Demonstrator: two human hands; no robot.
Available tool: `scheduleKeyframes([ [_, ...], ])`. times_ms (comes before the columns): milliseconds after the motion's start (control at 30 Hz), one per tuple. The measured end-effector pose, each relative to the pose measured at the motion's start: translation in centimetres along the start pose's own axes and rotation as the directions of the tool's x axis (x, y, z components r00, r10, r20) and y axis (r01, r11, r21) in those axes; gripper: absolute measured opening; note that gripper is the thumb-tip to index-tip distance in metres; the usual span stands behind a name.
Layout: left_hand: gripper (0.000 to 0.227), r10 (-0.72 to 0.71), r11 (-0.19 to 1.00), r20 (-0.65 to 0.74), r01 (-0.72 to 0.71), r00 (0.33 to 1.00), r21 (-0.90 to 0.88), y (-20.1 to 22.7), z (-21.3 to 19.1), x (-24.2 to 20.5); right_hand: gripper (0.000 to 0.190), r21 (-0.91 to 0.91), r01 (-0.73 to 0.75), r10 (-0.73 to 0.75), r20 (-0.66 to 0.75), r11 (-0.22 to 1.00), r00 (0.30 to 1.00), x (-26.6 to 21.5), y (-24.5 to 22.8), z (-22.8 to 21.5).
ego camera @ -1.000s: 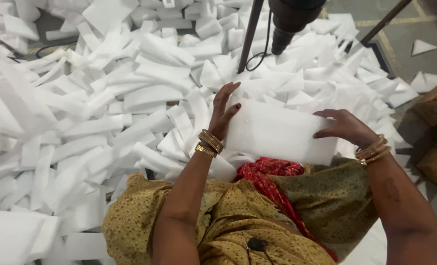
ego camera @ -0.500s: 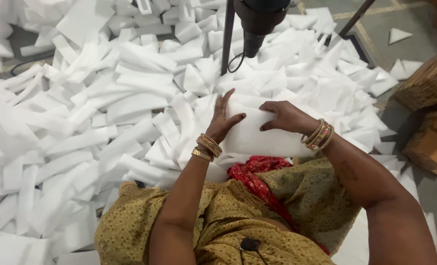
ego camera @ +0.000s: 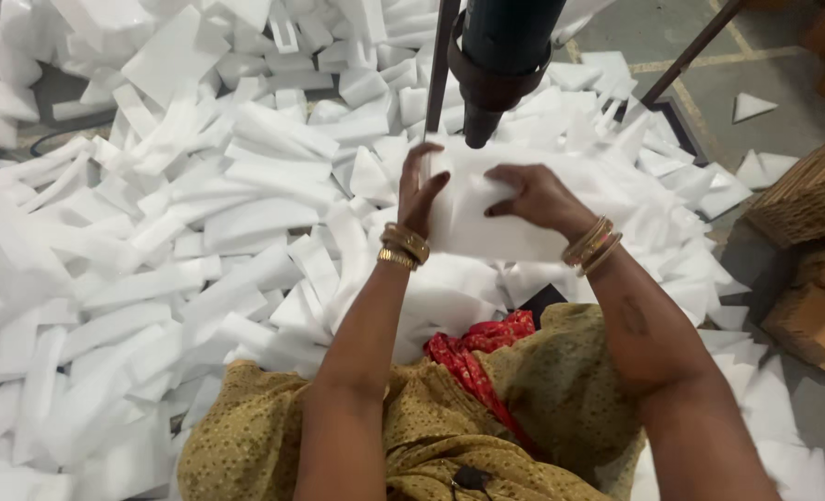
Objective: The person sits on the floor and uses a wire-cutting machine to slice rectangular blocks of white foam. They repeatedly pick up blocks, position them under the wire, and push them through to cut them into smaller pieces, which accumulate on the floor.
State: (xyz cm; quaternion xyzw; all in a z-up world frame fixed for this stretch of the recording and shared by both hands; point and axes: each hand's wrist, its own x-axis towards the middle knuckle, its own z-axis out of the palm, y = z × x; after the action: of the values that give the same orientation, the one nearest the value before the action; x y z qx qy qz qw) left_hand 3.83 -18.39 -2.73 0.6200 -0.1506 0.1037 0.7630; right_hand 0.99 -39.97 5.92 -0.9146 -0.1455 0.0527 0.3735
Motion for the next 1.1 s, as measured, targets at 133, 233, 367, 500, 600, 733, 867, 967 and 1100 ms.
scheduleKeyframes([
  [133, 0.056, 0.128, 0.990, 0.028, -0.130, 0.991, 0.047, 1.2, 0.5, 3.3, 0.055, 0.025, 0.097, -0.095, -0.091, 0.995, 0.991, 2.0, 0.0, -1.5],
  [233, 0.056, 0.162, 0.985, 0.062, -0.165, 0.985, 0.051, 2.0, 0.6, 4.7, 0.054, 0.050, 0.084, -0.078, -0.116, 0.995, 0.990, 2.7, -0.4, -2.5],
  [367, 0.059, 0.171, 0.977, 0.116, -0.183, 0.978, 0.106, 1.4, 0.9, 5.1, 0.055, 0.057, 0.092, -0.084, -0.121, 0.994, 0.989, 2.7, -0.1, -3.3],
  [500, 0.055, 0.143, 0.965, 0.119, -0.165, 0.983, 0.205, -1.1, 0.9, 2.7, 0.056, 0.047, 0.206, -0.203, -0.065, 0.977, 0.977, 2.3, 0.0, -2.2],
  [600, 0.055, 0.064, 0.983, 0.071, -0.075, 0.995, 0.165, -3.6, 0.4, -0.3, 0.057, -0.053, -0.097, 0.102, 0.087, 0.994, 0.991, 1.6, -0.3, 0.4],
  [733, 0.062, -0.212, 0.977, 0.075, 0.211, 0.974, 0.026, -6.1, -0.5, -5.0, 0.058, -0.096, -0.134, 0.152, 0.222, 0.986, 0.963, 0.2, -0.3, 2.8],
  [867, 0.065, -0.159, 0.984, 0.133, 0.147, 0.978, 0.101, -6.4, -0.3, -6.3, 0.057, -0.035, -0.096, 0.102, 0.292, 0.995, 0.951, -0.6, 0.1, 2.7],
  [967, 0.066, -0.079, 0.959, 0.141, 0.036, 0.987, 0.282, -5.1, 0.4, -6.5, 0.055, 0.024, -0.099, 0.087, 0.319, 0.995, 0.944, -1.1, 0.6, 1.9],
  [1100, 0.064, -0.020, 0.934, 0.107, -0.020, 0.994, 0.357, -2.8, 1.6, -7.8, 0.044, 0.185, -0.192, 0.104, 0.403, 0.964, 0.909, -2.7, 1.4, 0.8],
])
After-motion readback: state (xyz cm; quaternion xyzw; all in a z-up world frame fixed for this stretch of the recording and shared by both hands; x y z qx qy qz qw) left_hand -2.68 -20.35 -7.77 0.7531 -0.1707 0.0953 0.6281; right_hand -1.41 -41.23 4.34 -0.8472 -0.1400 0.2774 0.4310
